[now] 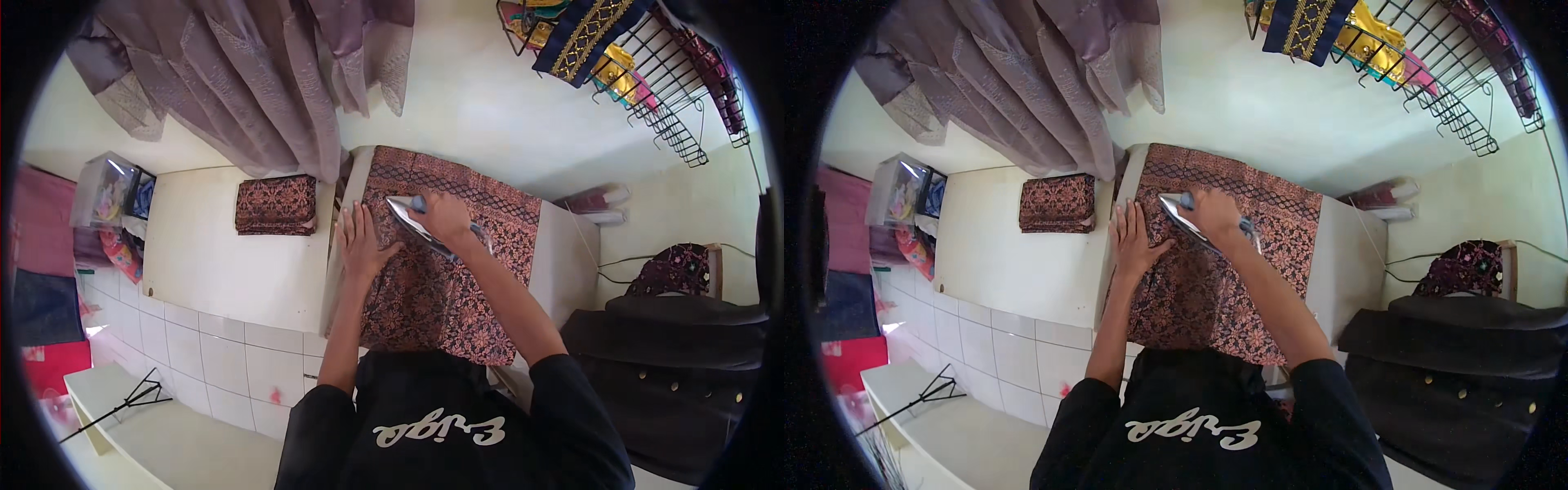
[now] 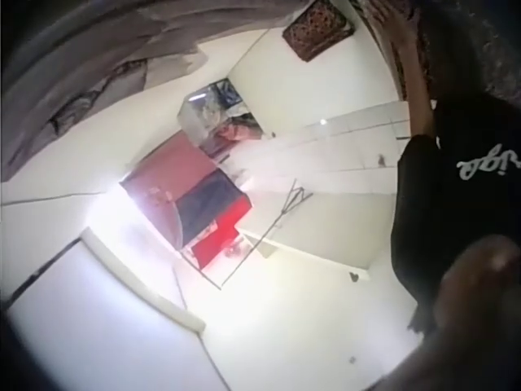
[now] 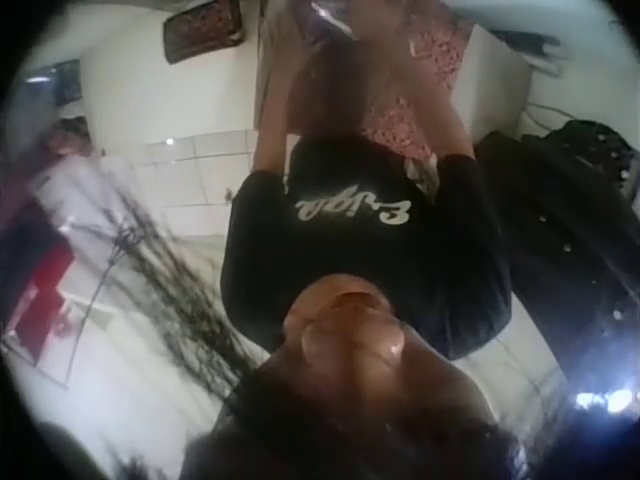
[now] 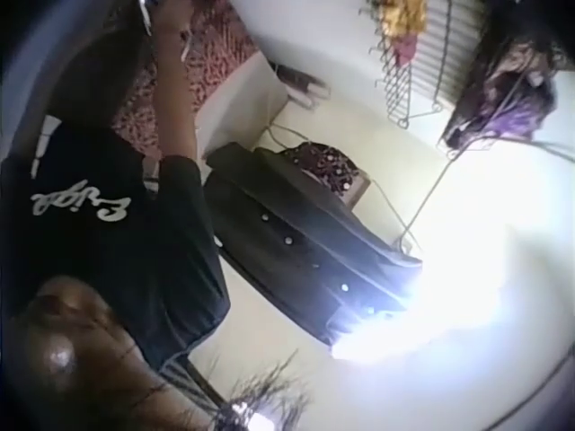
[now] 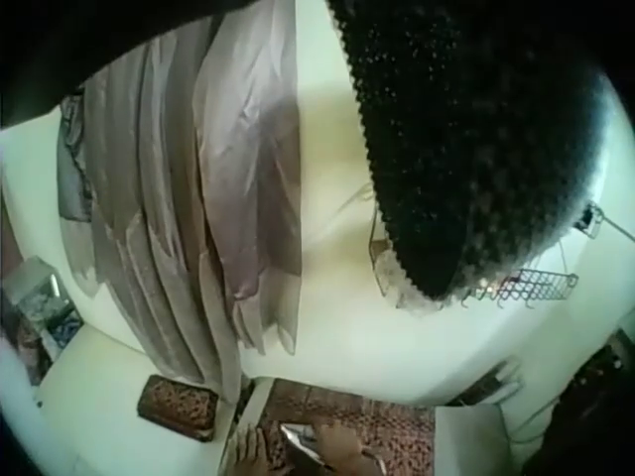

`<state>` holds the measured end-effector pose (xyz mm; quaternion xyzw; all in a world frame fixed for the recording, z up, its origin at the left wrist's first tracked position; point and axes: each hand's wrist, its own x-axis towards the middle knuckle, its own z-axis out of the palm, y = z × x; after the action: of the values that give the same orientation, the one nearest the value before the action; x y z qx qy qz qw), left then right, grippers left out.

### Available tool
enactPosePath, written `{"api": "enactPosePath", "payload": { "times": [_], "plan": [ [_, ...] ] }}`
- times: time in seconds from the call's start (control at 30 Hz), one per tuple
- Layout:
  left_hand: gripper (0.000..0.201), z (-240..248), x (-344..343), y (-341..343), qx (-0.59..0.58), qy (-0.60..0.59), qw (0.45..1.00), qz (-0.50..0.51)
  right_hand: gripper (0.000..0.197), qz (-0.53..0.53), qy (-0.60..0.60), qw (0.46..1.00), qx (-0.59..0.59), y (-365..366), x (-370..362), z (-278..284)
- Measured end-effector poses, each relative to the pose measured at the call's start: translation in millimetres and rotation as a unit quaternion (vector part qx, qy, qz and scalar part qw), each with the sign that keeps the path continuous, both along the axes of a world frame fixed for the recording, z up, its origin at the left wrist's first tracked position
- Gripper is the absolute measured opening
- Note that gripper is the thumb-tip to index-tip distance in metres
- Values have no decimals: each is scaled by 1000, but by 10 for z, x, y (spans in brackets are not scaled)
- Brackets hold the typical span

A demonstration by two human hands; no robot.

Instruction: Ironing a piece of patterned brown fabric on a table.

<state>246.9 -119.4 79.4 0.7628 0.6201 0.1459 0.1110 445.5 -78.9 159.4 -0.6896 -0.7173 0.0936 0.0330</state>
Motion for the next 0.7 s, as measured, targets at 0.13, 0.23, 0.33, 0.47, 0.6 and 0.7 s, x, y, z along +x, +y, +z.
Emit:
{"api": "enactPosePath", "payload": {
  "times": [0.13, 0.23, 0.33, 0.47, 0.6, 0.7],
  "plan": [
    [114, 50, -79, 65, -20, -24, 999, -32, 57, -17, 11, 1000, 13, 183, -137, -110],
    [96, -41, -393, 150, -20, -96, 991, -96, 56, -21, 29, 999, 1, 101, -357, -125],
    [56, -51, -600, 211, -14, -85, 993, -80, 56, -36, 62, 996, -57, -53, -511, 43],
    [33, -42, -644, 414, 53, -117, 991, -42, 53, -45, 60, 997, -31, 121, -588, 28],
    [31, 88, -507, 678, 95, -151, 980, -92, 54, -50, 64, 996, -42, 167, -617, 54],
    [30, 108, -544, 889, 41, -174, 962, -207, 54, -16, 54, 997, -55, 39, -649, 60]
  ]
}}
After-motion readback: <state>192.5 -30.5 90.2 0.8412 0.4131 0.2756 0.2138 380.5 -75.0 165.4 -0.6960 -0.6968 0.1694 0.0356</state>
